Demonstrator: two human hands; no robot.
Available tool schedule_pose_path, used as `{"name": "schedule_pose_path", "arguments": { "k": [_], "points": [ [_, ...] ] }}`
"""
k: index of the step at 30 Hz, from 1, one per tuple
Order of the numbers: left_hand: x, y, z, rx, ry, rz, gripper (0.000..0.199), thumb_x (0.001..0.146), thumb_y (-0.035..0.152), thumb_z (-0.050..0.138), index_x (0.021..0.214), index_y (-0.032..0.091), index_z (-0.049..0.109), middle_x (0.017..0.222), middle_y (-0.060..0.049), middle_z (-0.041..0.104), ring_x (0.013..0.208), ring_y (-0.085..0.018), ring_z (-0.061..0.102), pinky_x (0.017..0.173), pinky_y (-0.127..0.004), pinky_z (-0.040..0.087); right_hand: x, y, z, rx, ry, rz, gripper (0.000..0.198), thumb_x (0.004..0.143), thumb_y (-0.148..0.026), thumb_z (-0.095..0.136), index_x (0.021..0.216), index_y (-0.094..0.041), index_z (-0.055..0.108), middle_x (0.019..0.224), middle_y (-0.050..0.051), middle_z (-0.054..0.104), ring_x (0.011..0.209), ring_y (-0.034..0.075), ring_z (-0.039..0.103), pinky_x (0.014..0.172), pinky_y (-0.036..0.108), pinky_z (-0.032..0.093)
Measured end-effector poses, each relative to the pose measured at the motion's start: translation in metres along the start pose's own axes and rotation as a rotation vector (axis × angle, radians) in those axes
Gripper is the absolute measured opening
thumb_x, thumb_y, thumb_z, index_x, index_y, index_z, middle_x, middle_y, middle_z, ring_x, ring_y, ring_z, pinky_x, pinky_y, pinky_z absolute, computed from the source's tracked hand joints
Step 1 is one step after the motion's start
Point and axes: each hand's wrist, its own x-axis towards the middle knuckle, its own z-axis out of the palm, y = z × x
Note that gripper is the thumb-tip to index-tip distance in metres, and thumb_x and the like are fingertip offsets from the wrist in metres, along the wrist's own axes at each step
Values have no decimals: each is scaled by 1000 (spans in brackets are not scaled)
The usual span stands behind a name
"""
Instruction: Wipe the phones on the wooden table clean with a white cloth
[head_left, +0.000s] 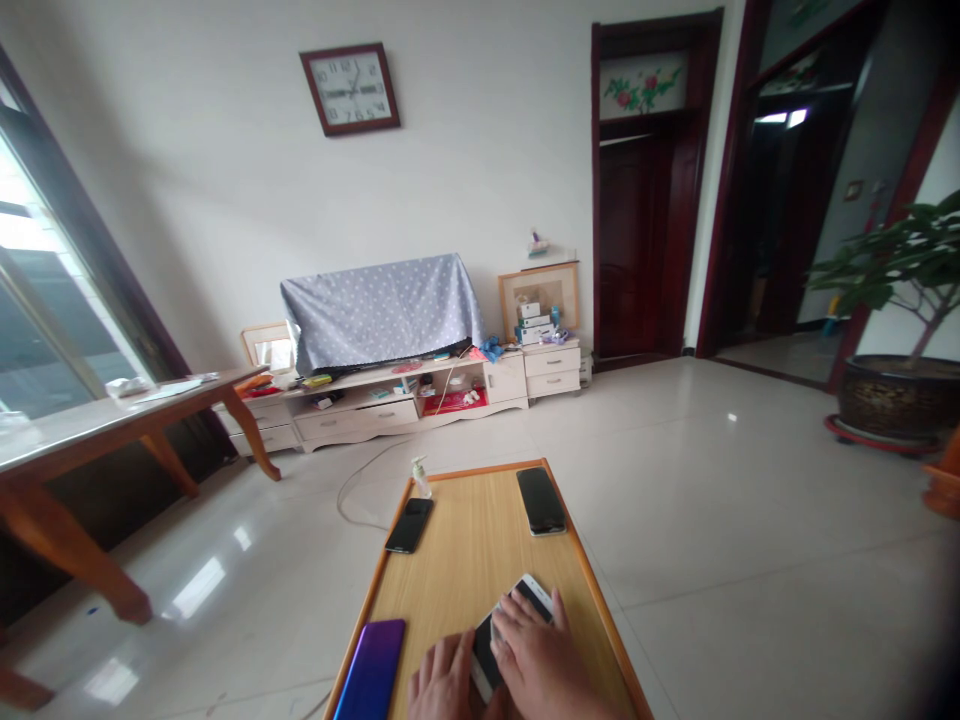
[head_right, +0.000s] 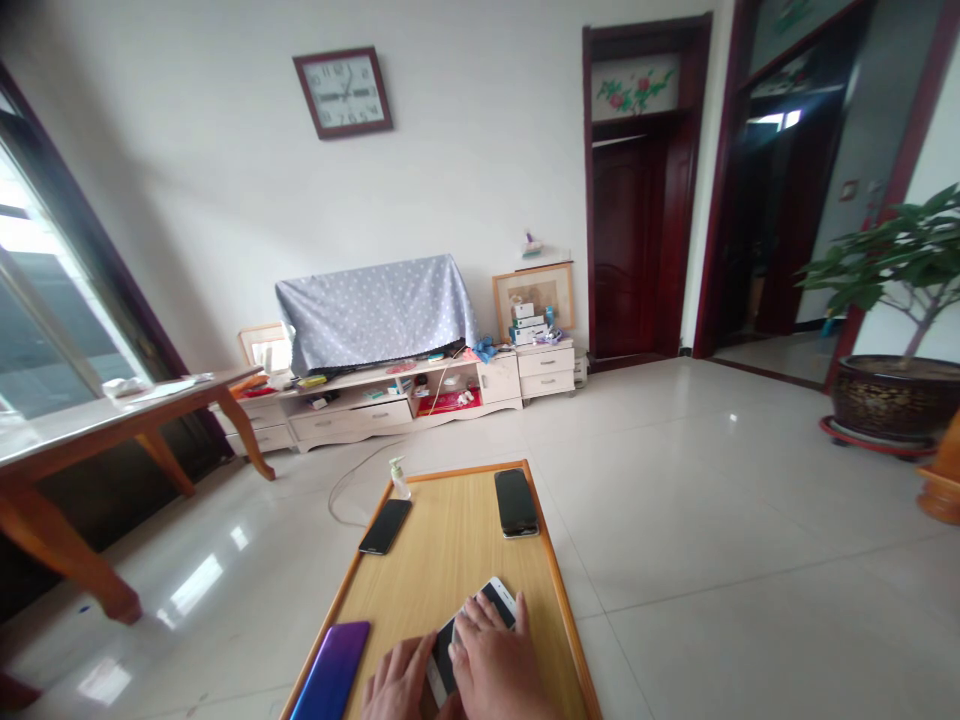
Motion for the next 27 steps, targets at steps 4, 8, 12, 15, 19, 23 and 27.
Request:
{"name": "schedule_pose_path", "arguments": {
  "k": [4, 8, 12, 15, 19, 23, 27],
  "points": [
    [1, -2, 3, -3, 22, 0, 73, 78, 55, 52, 145, 26, 49, 145, -9, 54, 134, -31, 45, 107, -42, 36, 3, 11, 4, -54, 76, 93, 39, 103, -39, 36, 135, -38, 57, 148, 2, 53, 144, 26, 37, 119, 64, 5],
    [2, -3, 4, 3, 17, 10, 74, 77, 53, 52, 145, 24, 49, 145, -10, 54, 133, -31, 46, 107, -43, 37, 0, 10, 11, -46, 20, 45, 42, 101, -44, 41, 141, -38, 53, 152, 3, 48, 145, 28, 35, 120, 63, 9],
    [1, -2, 4, -2, 15, -9, 71, 76, 44, 52, 145, 28, 49, 146, -7, 54, 133, -29, 45, 107, -41, 36, -3, -2, 7, 15, -84, 0, 45, 99, -44, 46, 143, -36, 51, 155, 4, 44, 146, 28, 33, 119, 65, 5],
    [1, -2, 4, -3, 13, -3, 73, 76, 47, 54, 146, 27, 48, 147, -8, 53, 134, -30, 45, 107, -41, 36, -3, -4, 0, 30, -53, 7, 40, 101, -41, 41, 139, -37, 55, 152, 3, 48, 144, 26, 36, 119, 64, 0],
    [1, -3, 5, -5, 23, 0, 74, 77, 52, 53, 145, 25, 49, 146, -9, 54, 134, -31, 45, 107, -42, 36, 0, 8, -2, -19, 73, 60, 36, 102, -38, 39, 129, -36, 61, 145, 3, 56, 142, 24, 41, 119, 63, -1],
    [1, -3, 4, -9, 28, 1, 72, 79, 54, 52, 145, 25, 49, 146, -10, 54, 133, -31, 45, 107, -41, 36, -1, 15, 2, -74, 101, 95, 37, 101, -39, 39, 132, -34, 61, 148, 5, 53, 143, 26, 39, 120, 63, 2],
    [1, -2, 3, 13, 9, 3, 73, 79, 53, 51, 146, 24, 48, 146, -10, 53, 135, -31, 45, 107, -41, 37, -4, 4, 4, -53, -2, 71, 43, 99, -43, 45, 139, -33, 56, 152, 5, 48, 145, 28, 35, 120, 63, 5]
  ]
}}
